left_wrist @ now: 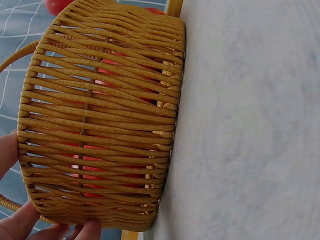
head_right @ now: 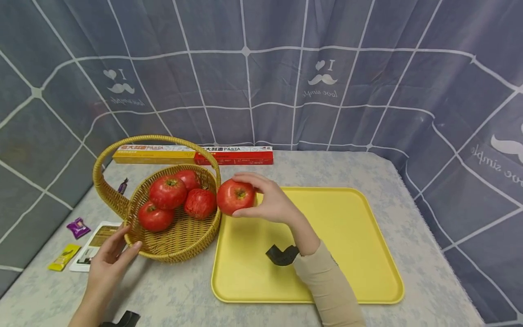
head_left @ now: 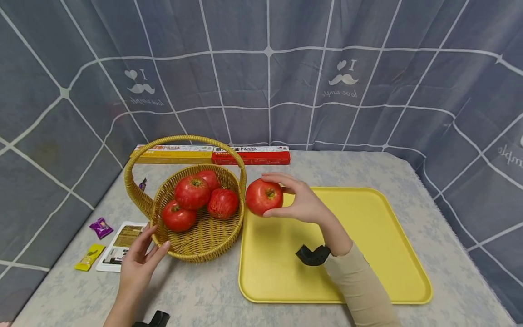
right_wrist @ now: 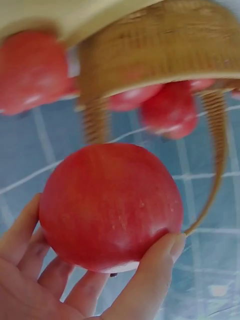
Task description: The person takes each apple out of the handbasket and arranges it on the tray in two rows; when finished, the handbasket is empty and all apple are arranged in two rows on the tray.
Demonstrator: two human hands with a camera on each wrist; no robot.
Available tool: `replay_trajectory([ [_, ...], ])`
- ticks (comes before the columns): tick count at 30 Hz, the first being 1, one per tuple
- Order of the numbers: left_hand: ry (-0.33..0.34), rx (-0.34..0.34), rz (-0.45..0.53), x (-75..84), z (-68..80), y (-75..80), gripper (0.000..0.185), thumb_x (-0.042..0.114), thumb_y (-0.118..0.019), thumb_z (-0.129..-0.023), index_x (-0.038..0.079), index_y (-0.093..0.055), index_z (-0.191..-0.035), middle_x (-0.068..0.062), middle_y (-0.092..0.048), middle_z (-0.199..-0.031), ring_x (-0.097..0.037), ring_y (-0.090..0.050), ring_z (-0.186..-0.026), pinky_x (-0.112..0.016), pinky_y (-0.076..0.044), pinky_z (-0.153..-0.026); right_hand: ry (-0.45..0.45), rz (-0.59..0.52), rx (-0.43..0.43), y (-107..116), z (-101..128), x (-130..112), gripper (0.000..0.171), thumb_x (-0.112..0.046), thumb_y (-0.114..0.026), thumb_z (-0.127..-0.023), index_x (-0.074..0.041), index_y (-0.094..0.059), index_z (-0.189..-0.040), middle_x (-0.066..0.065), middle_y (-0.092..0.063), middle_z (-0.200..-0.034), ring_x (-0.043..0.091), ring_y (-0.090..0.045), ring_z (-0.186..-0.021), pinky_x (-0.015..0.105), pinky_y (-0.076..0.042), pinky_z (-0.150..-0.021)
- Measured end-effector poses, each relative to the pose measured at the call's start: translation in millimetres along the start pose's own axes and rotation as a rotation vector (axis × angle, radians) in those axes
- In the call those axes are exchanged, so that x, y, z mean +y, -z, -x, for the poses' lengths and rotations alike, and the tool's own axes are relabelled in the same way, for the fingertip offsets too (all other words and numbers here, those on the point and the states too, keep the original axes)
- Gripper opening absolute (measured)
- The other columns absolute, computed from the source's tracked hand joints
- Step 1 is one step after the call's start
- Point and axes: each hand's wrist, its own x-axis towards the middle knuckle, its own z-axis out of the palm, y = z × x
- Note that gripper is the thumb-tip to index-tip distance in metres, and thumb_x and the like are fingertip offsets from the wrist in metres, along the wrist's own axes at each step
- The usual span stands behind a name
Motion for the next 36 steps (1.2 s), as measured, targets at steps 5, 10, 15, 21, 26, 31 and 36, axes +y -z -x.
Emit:
replay_trajectory([
  [5,-0.031,0.001,0.043,-0.1,1.0,1.8,0.056,0.005,-0.069,-0.085,0.002,-0.046,-0.136,-0.01,-0.026,-0.152,-0.022,-0.027,-0.138,-0.007,-0.04,-0.089,-0.161,-0.003,0.087,34.2,14.0,19.8,0.067,-0.016,-0.085,-0.069,-0.015,-0.056,-0.13,0.001,-0.049,-0.135,0.022,-0.05,-0.116,0.041,-0.05,-0.092],
  [10,-0.051,-0.006,0.062,0.1,1.8,3.0,0.055,0.003,-0.068,-0.085,0.001,-0.046,-0.135,-0.011,-0.025,-0.152,-0.022,-0.029,-0.137,-0.007,-0.04,-0.09,-0.298,0.026,0.136,57.9,24.2,39.5,0.066,-0.019,-0.084,-0.07,-0.015,-0.056,-0.13,0.004,-0.05,-0.134,0.03,-0.056,-0.107,0.044,-0.052,-0.086],
  [15,-0.046,-0.006,0.063,-0.8,2.3,2.6,0.055,0.003,-0.068,-0.085,0.001,-0.046,-0.135,-0.011,-0.024,-0.153,-0.022,-0.027,-0.137,-0.006,-0.04,-0.089,-0.374,0.043,0.169,69.4,31.5,59.2,0.067,-0.02,-0.083,-0.072,-0.011,-0.054,-0.132,0.007,-0.049,-0.134,0.031,-0.053,-0.11,0.046,-0.049,-0.09],
  [21,-0.048,-0.006,0.057,-1.8,2.1,2.3,0.055,0.003,-0.068,-0.085,0.0,-0.046,-0.135,-0.011,-0.024,-0.153,-0.022,-0.028,-0.137,-0.006,-0.04,-0.088,-0.449,0.056,0.199,74.4,39.4,83.8,0.068,-0.021,-0.082,-0.073,-0.009,-0.052,-0.133,0.012,-0.048,-0.135,0.034,-0.05,-0.113,0.046,-0.047,-0.093],
  [26,-0.048,-0.011,0.057,-1.2,1.4,1.8,0.055,0.004,-0.068,-0.085,0.0,-0.045,-0.136,-0.011,-0.024,-0.153,-0.022,-0.026,-0.138,-0.006,-0.04,-0.089,-0.497,0.065,0.208,76.4,41.5,103.0,0.069,-0.022,-0.082,-0.073,-0.009,-0.051,-0.134,0.013,-0.048,-0.134,0.034,-0.049,-0.112,0.045,-0.047,-0.092],
  [31,-0.036,0.0,0.045,-0.6,1.5,0.4,0.055,0.005,-0.068,-0.086,0.001,-0.045,-0.136,-0.012,-0.025,-0.152,-0.023,-0.026,-0.138,-0.006,-0.04,-0.088,-0.524,0.056,0.211,79.0,43.7,112.9,0.068,-0.018,-0.081,-0.074,-0.006,-0.05,-0.134,0.016,-0.047,-0.134,0.033,-0.046,-0.115,0.044,-0.045,-0.094],
  [36,-0.026,0.011,0.041,0.3,2.1,-0.7,0.055,0.007,-0.069,-0.086,0.002,-0.046,-0.136,-0.011,-0.026,-0.152,-0.022,-0.026,-0.138,-0.007,-0.04,-0.089,-0.526,0.022,0.197,80.4,45.1,106.1,0.066,-0.009,-0.078,-0.076,-0.001,-0.048,-0.134,0.021,-0.042,-0.137,0.039,-0.042,-0.118,0.05,-0.04,-0.098],
])
